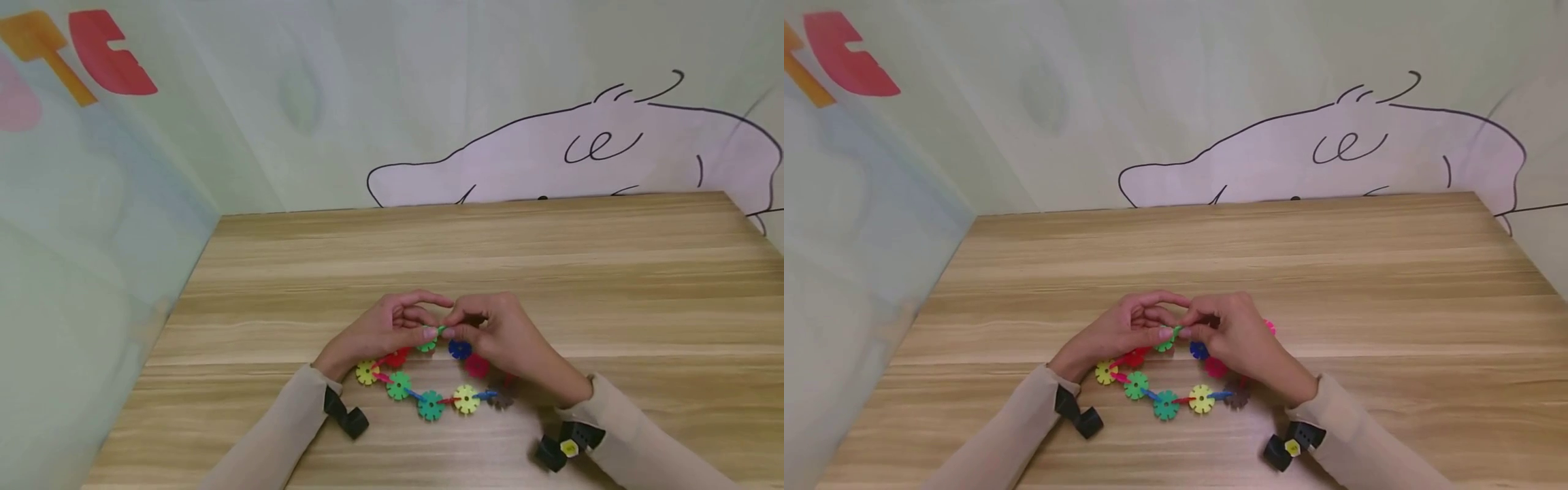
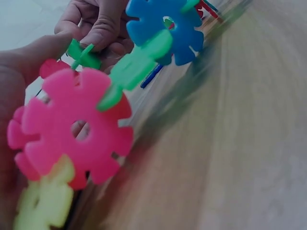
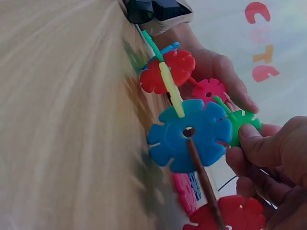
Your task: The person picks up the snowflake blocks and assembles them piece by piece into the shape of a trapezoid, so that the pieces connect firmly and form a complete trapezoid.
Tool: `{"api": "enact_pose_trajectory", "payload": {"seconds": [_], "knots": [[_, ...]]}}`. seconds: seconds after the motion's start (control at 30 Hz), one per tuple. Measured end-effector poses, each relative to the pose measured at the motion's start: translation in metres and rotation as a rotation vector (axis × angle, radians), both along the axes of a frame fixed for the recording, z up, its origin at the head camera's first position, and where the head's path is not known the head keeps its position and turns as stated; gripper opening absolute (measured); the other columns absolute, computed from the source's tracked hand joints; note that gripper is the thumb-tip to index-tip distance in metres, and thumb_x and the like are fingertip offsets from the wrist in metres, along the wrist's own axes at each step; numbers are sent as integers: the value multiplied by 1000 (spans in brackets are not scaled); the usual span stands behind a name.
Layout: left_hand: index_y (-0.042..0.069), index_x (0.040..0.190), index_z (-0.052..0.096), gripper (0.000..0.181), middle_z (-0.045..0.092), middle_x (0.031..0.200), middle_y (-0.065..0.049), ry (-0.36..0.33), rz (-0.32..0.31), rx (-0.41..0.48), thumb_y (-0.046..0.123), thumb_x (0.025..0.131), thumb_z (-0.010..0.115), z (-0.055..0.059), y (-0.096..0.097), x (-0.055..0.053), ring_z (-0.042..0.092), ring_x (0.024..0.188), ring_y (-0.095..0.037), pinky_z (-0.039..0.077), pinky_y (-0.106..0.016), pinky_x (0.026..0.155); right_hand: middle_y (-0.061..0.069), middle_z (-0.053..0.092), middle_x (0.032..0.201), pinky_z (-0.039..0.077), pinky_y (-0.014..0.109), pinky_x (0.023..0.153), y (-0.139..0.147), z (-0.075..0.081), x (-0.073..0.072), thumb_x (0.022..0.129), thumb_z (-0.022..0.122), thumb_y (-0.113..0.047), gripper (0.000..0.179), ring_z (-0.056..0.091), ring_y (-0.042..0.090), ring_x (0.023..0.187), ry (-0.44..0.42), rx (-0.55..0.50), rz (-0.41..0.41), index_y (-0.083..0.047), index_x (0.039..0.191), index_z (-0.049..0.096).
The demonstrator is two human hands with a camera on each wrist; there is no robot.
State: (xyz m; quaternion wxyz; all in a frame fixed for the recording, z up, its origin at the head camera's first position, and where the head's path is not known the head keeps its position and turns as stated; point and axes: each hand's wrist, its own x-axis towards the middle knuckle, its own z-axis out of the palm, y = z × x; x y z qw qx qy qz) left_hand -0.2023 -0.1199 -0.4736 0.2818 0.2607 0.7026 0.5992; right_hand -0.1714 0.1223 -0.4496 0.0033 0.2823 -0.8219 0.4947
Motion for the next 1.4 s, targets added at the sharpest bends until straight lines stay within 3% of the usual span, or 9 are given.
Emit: {"api": "enact_pose_trajectory", "payload": {"seconds": [0.17,0.33,0.43,0.57,0.73,0.87,1.1,1.4], "knots": [[17,150,59,47,80,115,-9,2,7,3,18,104,71,0,-1,0,74,98,-9,58,-23,87,-3,83,92,62,25,75,4,3,-3,91,84,-4,13,73,5,84,-42,77,8,-14,98,82],[18,152,58,50,81,111,-6,11,14,23,17,104,72,-1,-1,-1,75,96,-10,59,-23,86,0,79,103,60,26,79,12,6,-7,94,81,-3,25,72,11,90,-140,154,-3,-10,116,72],[19,153,57,50,81,109,-3,5,25,27,16,104,71,-2,-2,-2,74,96,-10,58,-23,86,3,77,99,60,26,77,16,6,-8,92,80,2,22,70,13,88,-185,161,-3,-8,107,68],[19,150,58,48,81,107,0,21,49,11,15,104,70,-3,-1,-2,73,95,-9,58,-22,87,-2,74,94,55,26,77,18,5,-8,89,85,-4,23,64,14,85,-198,228,10,-12,95,64],[15,147,60,45,81,109,-5,32,64,14,18,104,71,-2,-1,-2,75,98,-9,59,-23,89,-7,69,90,47,28,82,15,2,-8,84,94,-24,31,56,14,87,-118,354,34,-18,93,65],[11,146,60,44,81,113,-13,27,64,32,19,104,71,-1,-2,-2,77,100,-9,60,-23,89,-8,66,87,44,28,79,14,0,-8,83,94,-22,32,54,13,84,-67,398,39,-19,92,64],[7,140,64,39,80,113,-13,10,69,51,17,103,70,-1,-2,-2,77,99,-9,60,-21,86,-3,71,92,54,27,79,17,2,-10,89,86,-4,27,62,12,86,-163,331,-2,-15,98,62],[5,136,68,34,81,115,-14,20,72,49,16,103,71,-2,-3,-3,78,104,-11,62,-23,90,0,78,96,59,29,81,24,8,-13,93,84,-13,17,70,14,88,-170,233,-164,-13,106,73]]}}
